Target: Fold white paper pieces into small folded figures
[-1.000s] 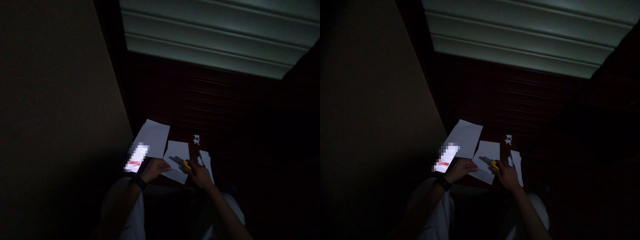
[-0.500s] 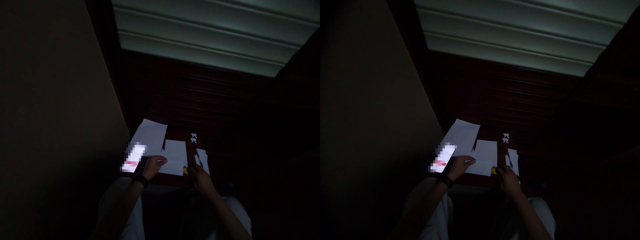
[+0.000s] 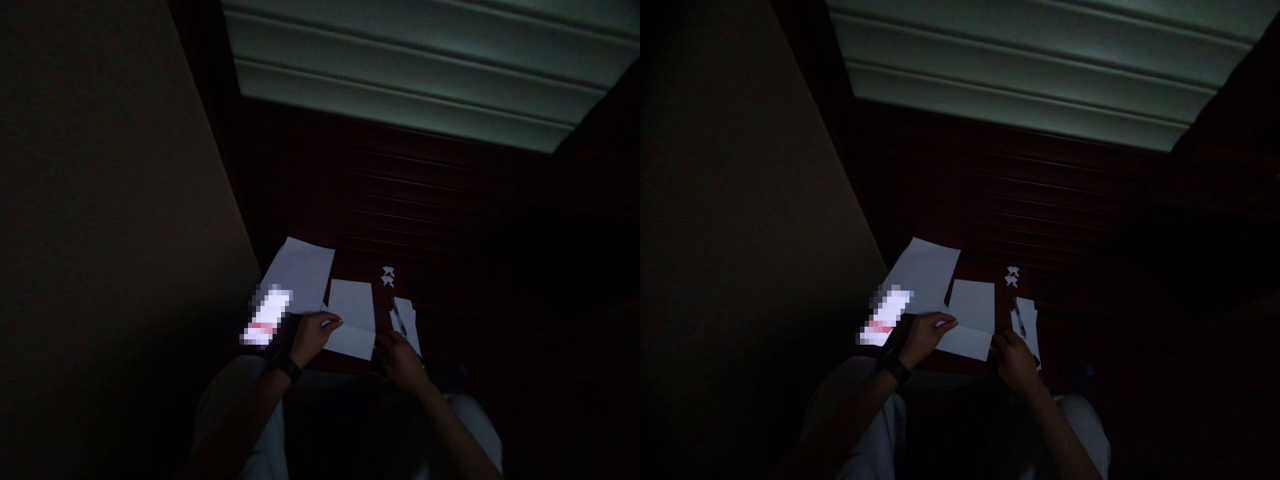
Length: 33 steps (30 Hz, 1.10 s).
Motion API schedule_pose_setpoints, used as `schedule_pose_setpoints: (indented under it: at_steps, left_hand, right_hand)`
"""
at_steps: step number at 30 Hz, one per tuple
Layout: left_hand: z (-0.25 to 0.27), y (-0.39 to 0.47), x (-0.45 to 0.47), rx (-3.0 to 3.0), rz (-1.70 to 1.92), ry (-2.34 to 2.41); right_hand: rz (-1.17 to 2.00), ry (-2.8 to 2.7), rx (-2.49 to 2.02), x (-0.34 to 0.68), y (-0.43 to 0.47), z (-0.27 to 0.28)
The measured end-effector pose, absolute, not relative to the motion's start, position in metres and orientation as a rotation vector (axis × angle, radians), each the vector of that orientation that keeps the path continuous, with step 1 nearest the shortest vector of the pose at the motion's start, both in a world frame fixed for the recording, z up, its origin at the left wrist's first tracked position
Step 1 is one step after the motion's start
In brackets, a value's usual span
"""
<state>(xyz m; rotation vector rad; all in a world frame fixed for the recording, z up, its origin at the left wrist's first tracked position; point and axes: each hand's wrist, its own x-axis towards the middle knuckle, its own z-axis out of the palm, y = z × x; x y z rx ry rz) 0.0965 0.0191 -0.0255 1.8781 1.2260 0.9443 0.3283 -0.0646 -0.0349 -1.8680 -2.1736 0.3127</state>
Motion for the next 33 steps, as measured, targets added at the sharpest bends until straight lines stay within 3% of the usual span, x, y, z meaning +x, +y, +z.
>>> schedule_pose_setpoints:
  at_steps: [6,16,33]
  left_hand:
    - [-0.017,-0.004,0.104,1.887,1.052,1.068]
    - [-0.059,-0.005,0.092,1.523,1.127,1.341]
    - [-0.043,-0.006,0.094,1.575,0.992,1.212]
  right_hand:
    - [0.431,-2.187,-1.829,0.33,-0.067,-0.03]
    - [0.812,-2.036,-1.693,0.324,-0.086,-0.02]
    - [0.883,-1.987,-1.656,0.317,-0.094,0.005]
